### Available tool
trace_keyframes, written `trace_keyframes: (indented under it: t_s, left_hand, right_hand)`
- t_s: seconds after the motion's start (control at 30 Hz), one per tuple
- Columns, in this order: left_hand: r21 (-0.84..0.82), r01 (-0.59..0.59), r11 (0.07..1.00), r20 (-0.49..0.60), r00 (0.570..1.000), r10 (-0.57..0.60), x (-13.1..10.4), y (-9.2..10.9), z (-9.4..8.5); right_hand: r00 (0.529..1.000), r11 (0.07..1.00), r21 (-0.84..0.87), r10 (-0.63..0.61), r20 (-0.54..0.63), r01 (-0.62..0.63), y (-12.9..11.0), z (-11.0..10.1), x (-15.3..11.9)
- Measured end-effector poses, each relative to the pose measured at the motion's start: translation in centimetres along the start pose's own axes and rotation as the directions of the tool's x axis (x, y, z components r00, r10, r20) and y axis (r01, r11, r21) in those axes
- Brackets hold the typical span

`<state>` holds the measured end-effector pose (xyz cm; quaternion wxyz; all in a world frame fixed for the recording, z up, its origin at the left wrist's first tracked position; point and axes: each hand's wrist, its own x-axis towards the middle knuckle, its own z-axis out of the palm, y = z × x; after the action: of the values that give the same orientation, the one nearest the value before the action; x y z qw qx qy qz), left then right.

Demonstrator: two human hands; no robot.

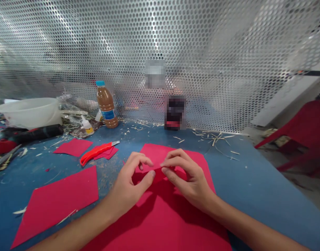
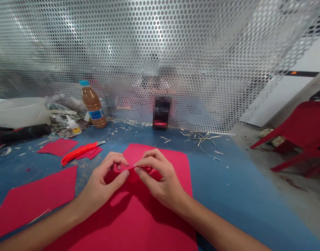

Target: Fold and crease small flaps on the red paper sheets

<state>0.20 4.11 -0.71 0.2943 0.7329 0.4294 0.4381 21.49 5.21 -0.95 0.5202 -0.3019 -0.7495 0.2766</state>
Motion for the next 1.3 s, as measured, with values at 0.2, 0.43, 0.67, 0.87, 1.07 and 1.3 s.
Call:
trace_keyframes:
  t_s: [0.2,0.43,0.67,0.87,1.07,1.3]
  left_hand:
    - [0.05,0.024,0.998,0.026,0.999,-0.025,0.09,0.26,0.09]
    - [0.037,0.113,0.993,-0.018,0.993,-0.113,0.37,-0.04,0.15]
    - [0.028,0.111,0.993,-0.016,0.994,-0.11,0.51,-0.17,0.19]
    - [0.032,0.126,0.991,-0.015,0.992,-0.126,0.57,-0.28,0.09]
    - [0.026,0.131,0.991,-0.024,0.991,-0.13,0.73,-0.32,-0.02]
    - [0.017,0.126,0.992,-0.031,0.992,-0.125,0.7,-0.47,-0.06]
  right_hand:
    - [0.998,0.998,-0.036,-0.051,-0.044,0.05,0.13,-0.1,0.0]
    - [0.995,1.0,-0.027,-0.002,-0.104,-0.001,-0.18,-0.17,0.11]
    - [0.99,0.999,-0.028,0.035,-0.136,-0.039,-0.15,-0.24,0.14]
    - [0.986,0.997,-0.017,0.074,-0.147,-0.077,-0.01,-0.33,0.05]
    - [0.988,0.996,-0.004,0.085,-0.127,-0.087,0.16,-0.24,0.14]
    - [0.988,0.995,-0.017,0.093,-0.124,-0.096,0.29,-0.18,0.21]
